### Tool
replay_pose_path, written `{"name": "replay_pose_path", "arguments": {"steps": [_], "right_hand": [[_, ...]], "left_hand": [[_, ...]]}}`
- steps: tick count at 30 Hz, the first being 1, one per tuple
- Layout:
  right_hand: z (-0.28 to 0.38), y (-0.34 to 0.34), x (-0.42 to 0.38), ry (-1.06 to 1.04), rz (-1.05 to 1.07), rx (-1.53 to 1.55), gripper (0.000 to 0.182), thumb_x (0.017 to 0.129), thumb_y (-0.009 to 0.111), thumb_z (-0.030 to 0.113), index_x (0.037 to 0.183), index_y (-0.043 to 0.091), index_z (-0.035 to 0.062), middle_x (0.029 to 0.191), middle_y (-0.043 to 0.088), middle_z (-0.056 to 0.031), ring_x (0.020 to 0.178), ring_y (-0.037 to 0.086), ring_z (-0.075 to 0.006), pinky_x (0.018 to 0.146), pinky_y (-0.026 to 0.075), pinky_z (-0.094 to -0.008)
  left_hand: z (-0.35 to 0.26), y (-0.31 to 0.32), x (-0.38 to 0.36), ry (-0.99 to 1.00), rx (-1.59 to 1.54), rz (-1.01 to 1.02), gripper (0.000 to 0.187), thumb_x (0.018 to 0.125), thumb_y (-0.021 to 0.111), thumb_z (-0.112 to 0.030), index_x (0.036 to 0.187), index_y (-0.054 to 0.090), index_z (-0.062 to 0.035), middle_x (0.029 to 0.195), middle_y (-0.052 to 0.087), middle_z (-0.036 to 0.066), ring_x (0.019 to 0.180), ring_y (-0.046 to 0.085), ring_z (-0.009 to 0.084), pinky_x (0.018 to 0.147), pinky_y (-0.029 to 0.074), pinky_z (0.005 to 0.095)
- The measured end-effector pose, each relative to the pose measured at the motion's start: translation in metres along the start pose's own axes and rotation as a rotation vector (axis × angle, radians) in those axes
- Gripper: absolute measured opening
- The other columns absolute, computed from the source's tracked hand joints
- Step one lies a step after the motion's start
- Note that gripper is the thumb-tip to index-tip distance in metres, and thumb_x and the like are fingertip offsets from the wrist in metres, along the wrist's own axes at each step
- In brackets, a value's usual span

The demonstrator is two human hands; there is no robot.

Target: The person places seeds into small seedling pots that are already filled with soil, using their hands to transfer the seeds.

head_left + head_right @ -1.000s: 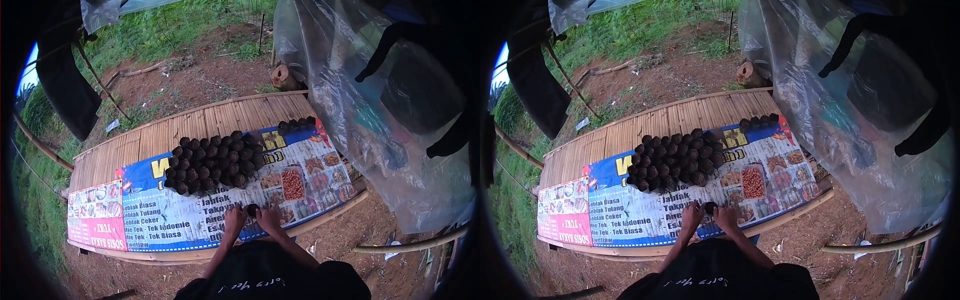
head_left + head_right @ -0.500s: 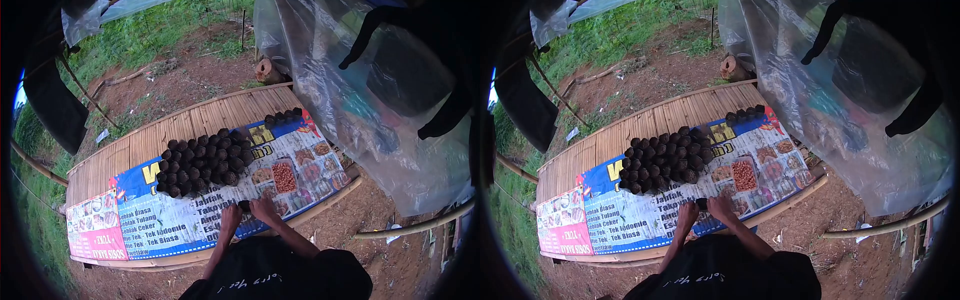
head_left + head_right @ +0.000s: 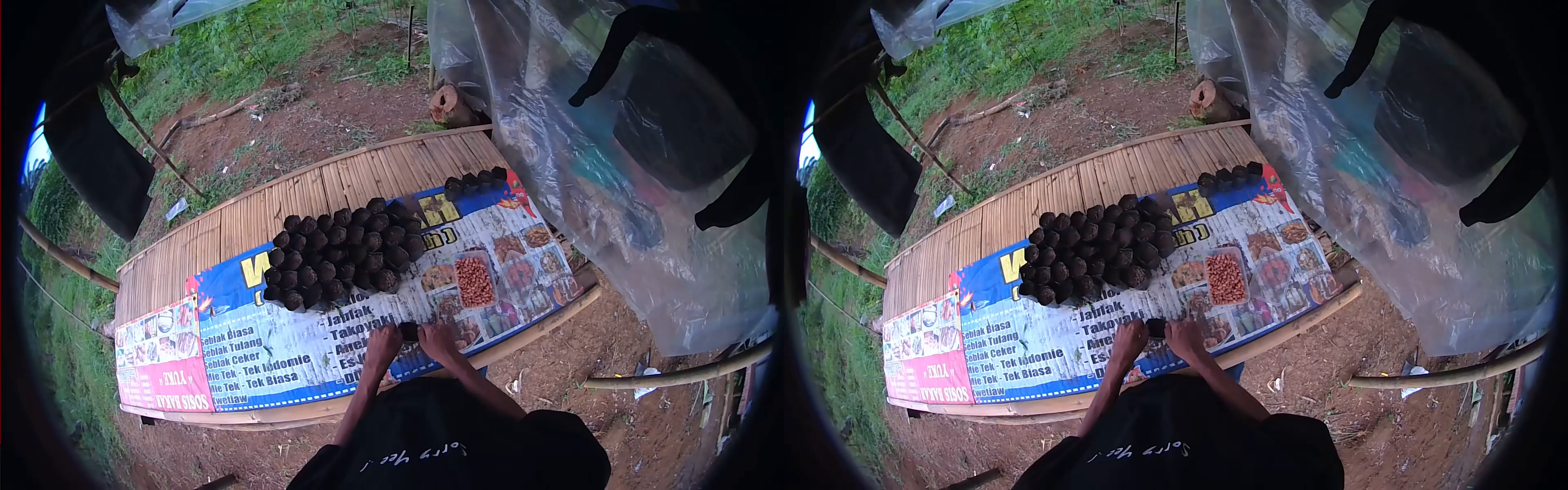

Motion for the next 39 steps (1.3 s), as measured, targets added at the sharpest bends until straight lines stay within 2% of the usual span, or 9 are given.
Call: {"name": "replay_pose_path", "arguments": {"steps": [4,6,10,12,29,31,33,37,39], "right_hand": [[0.007,-0.006,-0.004,-0.065,-0.080,-0.001,0.028,0.088,0.053,0.025,0.076,0.065,0.0024,0.068,0.063,-0.0211,0.074,0.060,-0.0422,0.070,0.047,-0.0531],[-0.003,-0.001,-0.006,0.064,-0.088,0.052,0.028,0.087,0.054,0.026,0.076,0.064,0.0028,0.068,0.061,-0.0234,0.072,0.059,-0.0421,0.067,0.047,-0.0532],[0.003,-0.006,-0.006,0.004,-0.021,0.068,0.028,0.087,0.054,0.027,0.076,0.063,0.0033,0.069,0.060,-0.0254,0.071,0.059,-0.0422,0.064,0.047,-0.0525],[-0.003,-0.005,-0.007,0.072,-0.056,0.105,0.029,0.087,0.054,0.028,0.076,0.063,0.0032,0.070,0.059,-0.0263,0.069,0.059,-0.0428,0.064,0.047,-0.0527],[-0.012,0.012,-0.011,0.093,-0.017,0.065,0.029,0.087,0.054,0.025,0.071,0.063,0.0023,0.066,0.061,-0.0234,0.070,0.059,-0.0431,0.067,0.048,-0.0517],[-0.013,0.012,-0.008,0.066,-0.015,0.154,0.034,0.090,0.054,0.030,0.073,0.063,0.0027,0.063,0.059,-0.0246,0.064,0.060,-0.0438,0.060,0.047,-0.0527],[-0.011,0.000,-0.008,0.068,-0.027,0.130,0.037,0.091,0.054,0.034,0.073,0.063,0.0027,0.062,0.059,-0.0232,0.062,0.060,-0.0431,0.058,0.047,-0.0517],[-0.006,-0.014,0.002,0.083,-0.011,0.081,0.044,0.090,0.056,0.042,0.071,0.062,0.0030,0.062,0.060,-0.0231,0.060,0.059,-0.0430,0.057,0.047,-0.0503],[-0.001,-0.015,0.006,0.035,0.028,0.007,0.041,0.090,0.055,0.040,0.073,0.063,0.0031,0.066,0.062,-0.0217,0.071,0.061,-0.0422,0.066,0.047,-0.0501]], "left_hand": [[0.004,-0.002,-0.001,-0.013,-0.001,-0.028,0.018,0.082,0.060,-0.013,0.073,0.055,0.0029,0.071,0.059,0.027,0.070,0.060,0.0447,0.063,0.047,0.0526],[0.006,0.002,-0.003,0.013,0.012,-0.029,0.018,0.082,0.058,-0.012,0.072,0.056,0.0031,0.070,0.060,0.028,0.068,0.060,0.0447,0.062,0.048,0.0522],[-0.002,-0.001,-0.002,0.022,0.011,-0.045,0.018,0.083,0.056,-0.013,0.072,0.058,0.0025,0.067,0.059,0.028,0.064,0.061,0.0446,0.060,0.050,0.0522],[0.002,0.002,0.000,0.040,0.015,-0.022,0.019,0.083,0.056,-0.013,0.073,0.058,0.0022,0.065,0.059,0.028,0.062,0.061,0.0449,0.060,0.050,0.0528],[0.013,0.008,0.008,0.027,-0.041,-0.027,0.017,0.083,0.056,-0.011,0.073,0.056,0.0030,0.069,0.060,0.027,0.066,0.061,0.0442,0.061,0.049,0.0520],[0.008,0.007,0.007,0.017,-0.086,-0.022,0.021,0.085,0.059,-0.015,0.075,0.056,0.0026,0.069,0.060,0.026,0.066,0.061,0.0437,0.061,0.049,0.0506],[0.002,-0.002,-0.003,-0.085,-0.141,-0.140,0.027,0.087,0.062,-0.022,0.076,0.057,0.0020,0.068,0.061,0.025,0.065,0.061,0.0428,0.059,0.049,0.0491],[0.002,0.000,-0.019,-0.299,-0.027,-0.071,0.033,0.087,0.064,-0.028,0.076,0.058,0.0015,0.067,0.063,0.024,0.064,0.064,0.0412,0.056,0.050,0.0475],[0.002,0.003,-0.023,-0.318,-0.033,-0.048,0.033,0.087,0.064,-0.029,0.076,0.058,0.0025,0.066,0.063,0.024,0.065,0.064,0.0412,0.059,0.051,0.0475]]}}
Point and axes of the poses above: each hand's wrist, its own x-axis towards the middle knuckle, its own y-axis out of the palm, z = x × y, the point moved 7 cm from there along x, towards the middle knuckle
